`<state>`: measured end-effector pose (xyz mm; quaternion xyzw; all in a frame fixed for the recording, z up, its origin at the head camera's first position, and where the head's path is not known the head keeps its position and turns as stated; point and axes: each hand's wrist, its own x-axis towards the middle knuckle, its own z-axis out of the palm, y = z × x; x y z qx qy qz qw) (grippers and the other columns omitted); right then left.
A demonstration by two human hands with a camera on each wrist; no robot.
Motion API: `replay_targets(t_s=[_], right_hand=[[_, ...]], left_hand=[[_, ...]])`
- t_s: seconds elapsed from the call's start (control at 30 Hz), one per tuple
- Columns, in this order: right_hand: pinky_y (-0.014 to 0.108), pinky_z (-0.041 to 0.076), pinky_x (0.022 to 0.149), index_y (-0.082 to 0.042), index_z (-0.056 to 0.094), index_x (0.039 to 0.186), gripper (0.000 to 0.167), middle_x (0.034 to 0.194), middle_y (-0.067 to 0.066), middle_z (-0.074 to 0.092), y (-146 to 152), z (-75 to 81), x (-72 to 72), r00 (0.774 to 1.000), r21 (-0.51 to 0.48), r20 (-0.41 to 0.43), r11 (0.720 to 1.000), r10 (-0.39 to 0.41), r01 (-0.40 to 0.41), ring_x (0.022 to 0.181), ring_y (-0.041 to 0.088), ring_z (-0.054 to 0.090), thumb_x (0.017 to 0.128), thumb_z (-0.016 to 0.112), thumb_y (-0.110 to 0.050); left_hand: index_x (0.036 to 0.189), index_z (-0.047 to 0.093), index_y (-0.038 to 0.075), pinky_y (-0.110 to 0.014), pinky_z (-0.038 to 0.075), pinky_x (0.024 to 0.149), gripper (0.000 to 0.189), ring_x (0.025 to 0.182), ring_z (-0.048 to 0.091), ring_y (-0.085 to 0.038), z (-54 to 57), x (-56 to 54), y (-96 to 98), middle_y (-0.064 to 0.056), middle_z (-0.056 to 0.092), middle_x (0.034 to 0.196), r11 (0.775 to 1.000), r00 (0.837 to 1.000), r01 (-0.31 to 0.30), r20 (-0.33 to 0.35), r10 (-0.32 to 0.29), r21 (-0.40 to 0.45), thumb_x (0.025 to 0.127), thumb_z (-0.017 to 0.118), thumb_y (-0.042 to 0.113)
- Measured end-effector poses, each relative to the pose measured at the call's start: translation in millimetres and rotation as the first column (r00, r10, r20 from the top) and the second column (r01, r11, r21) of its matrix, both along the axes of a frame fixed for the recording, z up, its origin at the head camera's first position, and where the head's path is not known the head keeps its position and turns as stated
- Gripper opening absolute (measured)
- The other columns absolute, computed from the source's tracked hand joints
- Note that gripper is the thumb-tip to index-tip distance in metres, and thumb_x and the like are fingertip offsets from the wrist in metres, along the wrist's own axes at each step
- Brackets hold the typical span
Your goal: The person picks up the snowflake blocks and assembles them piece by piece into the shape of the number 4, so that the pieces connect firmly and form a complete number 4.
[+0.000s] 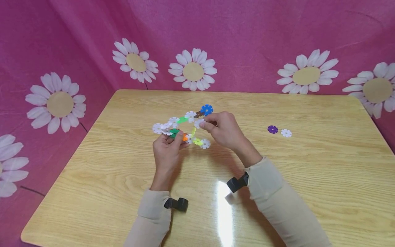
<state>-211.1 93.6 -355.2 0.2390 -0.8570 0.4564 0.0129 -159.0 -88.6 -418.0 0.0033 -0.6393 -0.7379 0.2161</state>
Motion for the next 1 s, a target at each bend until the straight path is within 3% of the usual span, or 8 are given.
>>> replay_targets(t_s=[0.27, 0.63, 1.0], right_hand=[[0.031, 0.034, 0.052, -0.004, 0.074, 0.089, 0.015, 0.067, 0.002, 0.053, -0.4, 4.1, 0.0, 0.998, 0.069, -0.045, 0.997, 0.039, -0.035, 0.059, 0.018, 0.044, 0.098, 0.065, -0.013], [0.034, 0.036, 0.056, -0.006, 0.070, 0.076, 0.020, 0.060, -0.002, 0.049, -3.8, 5.4, -1.0, 0.990, 0.117, -0.128, 0.992, 0.060, -0.045, 0.058, 0.016, 0.044, 0.095, 0.069, -0.010], [0.033, 0.034, 0.056, -0.010, 0.059, 0.063, 0.034, 0.056, -0.004, 0.042, -8.1, 8.0, 0.5, 0.991, 0.178, -0.128, 0.984, 0.046, -0.023, 0.056, 0.014, 0.039, 0.096, 0.067, -0.011]], left_hand=[[0.098, 0.063, -0.010, -0.035, 0.059, 0.061, 0.016, 0.067, 0.072, -0.020, 1.7, 0.3, 0.8, -0.020, 0.071, 0.081, 0.999, 1.000, -0.004, 0.024, 0.004, -0.039, 0.093, 0.067, 0.004], [0.097, 0.064, -0.012, -0.036, 0.058, 0.061, 0.016, 0.066, 0.071, -0.018, 1.4, 0.1, 2.3, -0.021, 0.071, 0.081, 1.000, 1.000, 0.000, 0.030, 0.000, -0.008, 0.092, 0.069, 0.003], [0.095, 0.066, -0.012, -0.037, 0.059, 0.062, 0.015, 0.067, 0.071, -0.017, -0.2, -0.5, 2.1, -0.021, 0.071, 0.081, 1.000, 0.999, -0.003, 0.033, 0.003, -0.003, 0.091, 0.070, 0.001]])
